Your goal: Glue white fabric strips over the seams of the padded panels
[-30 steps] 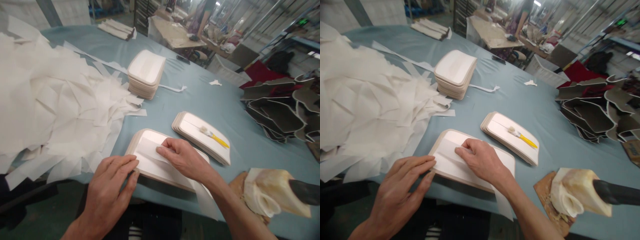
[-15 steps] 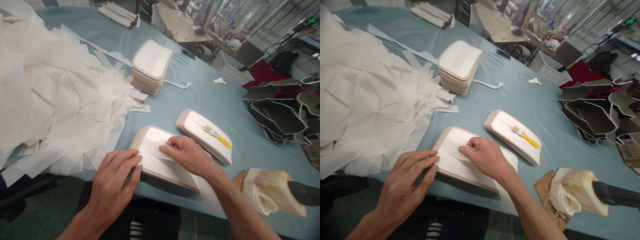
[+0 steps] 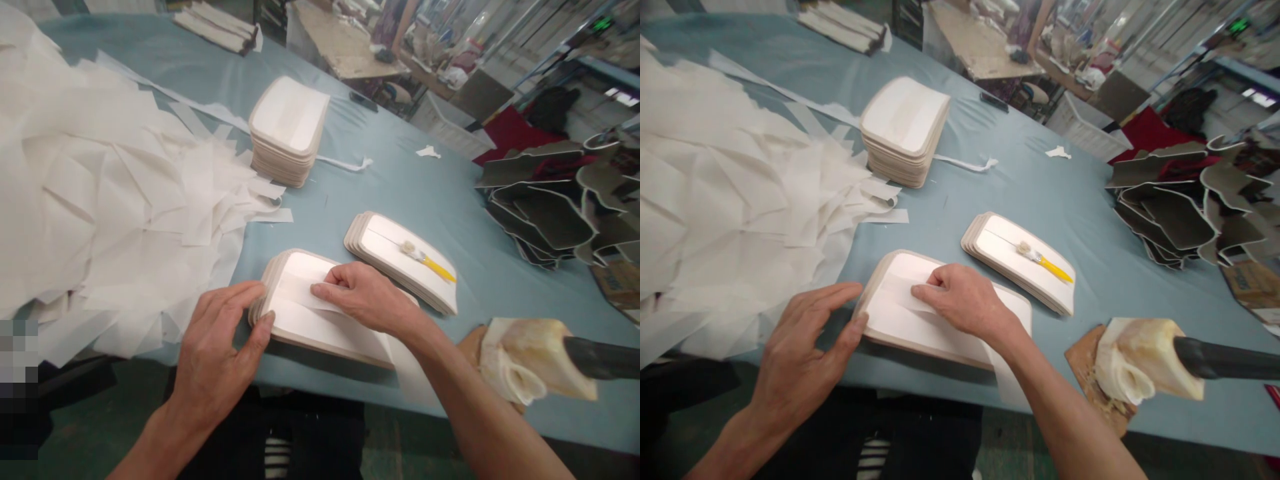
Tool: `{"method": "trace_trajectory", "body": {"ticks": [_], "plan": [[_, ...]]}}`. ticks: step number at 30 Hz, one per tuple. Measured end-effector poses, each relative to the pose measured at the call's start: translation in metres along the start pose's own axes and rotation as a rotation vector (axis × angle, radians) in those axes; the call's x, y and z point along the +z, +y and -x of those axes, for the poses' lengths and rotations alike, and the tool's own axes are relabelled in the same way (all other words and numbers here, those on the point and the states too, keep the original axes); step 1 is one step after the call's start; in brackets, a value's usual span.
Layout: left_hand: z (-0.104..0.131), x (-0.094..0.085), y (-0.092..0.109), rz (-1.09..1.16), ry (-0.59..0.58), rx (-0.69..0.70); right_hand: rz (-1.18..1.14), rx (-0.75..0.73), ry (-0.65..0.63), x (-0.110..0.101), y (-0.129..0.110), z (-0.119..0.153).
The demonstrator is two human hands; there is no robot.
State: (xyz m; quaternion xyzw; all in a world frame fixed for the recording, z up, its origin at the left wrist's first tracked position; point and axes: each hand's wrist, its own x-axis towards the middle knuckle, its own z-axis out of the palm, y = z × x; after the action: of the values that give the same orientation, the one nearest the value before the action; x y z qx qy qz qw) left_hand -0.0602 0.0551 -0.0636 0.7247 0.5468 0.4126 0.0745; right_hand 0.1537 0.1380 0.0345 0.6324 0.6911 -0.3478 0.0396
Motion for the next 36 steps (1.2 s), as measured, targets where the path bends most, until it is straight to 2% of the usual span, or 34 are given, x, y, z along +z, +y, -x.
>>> {"method": "trace_trajectory", "body": {"ticks": [8,13,18,21,27,31,36], "plan": [[-0.015,0.006,-0.007,0.019,-0.024,-0.054,0.039,0.022,0.019,0.000,-0.002,-0.001],[-0.017,0.008,-0.008,0.035,-0.073,-0.121,0.056,0.026,0.031,0.001,-0.002,-0.001],[-0.018,0.008,-0.008,0.021,-0.094,-0.118,0.068,0.023,0.037,0.001,-0.003,0.000],[-0.019,0.009,-0.007,-0.005,-0.084,-0.045,0.078,0.028,0.045,0.001,-0.004,0.000],[-0.021,0.009,-0.003,-0.032,-0.082,0.205,0.103,0.033,0.047,0.004,-0.005,-0.001],[-0.017,0.010,-0.004,-0.085,-0.154,0.332,0.112,0.036,0.050,0.004,-0.006,-0.001],[-0.011,0.010,-0.012,-0.139,-0.266,0.389,0.142,0.038,0.040,0.002,-0.007,0.001]]}}
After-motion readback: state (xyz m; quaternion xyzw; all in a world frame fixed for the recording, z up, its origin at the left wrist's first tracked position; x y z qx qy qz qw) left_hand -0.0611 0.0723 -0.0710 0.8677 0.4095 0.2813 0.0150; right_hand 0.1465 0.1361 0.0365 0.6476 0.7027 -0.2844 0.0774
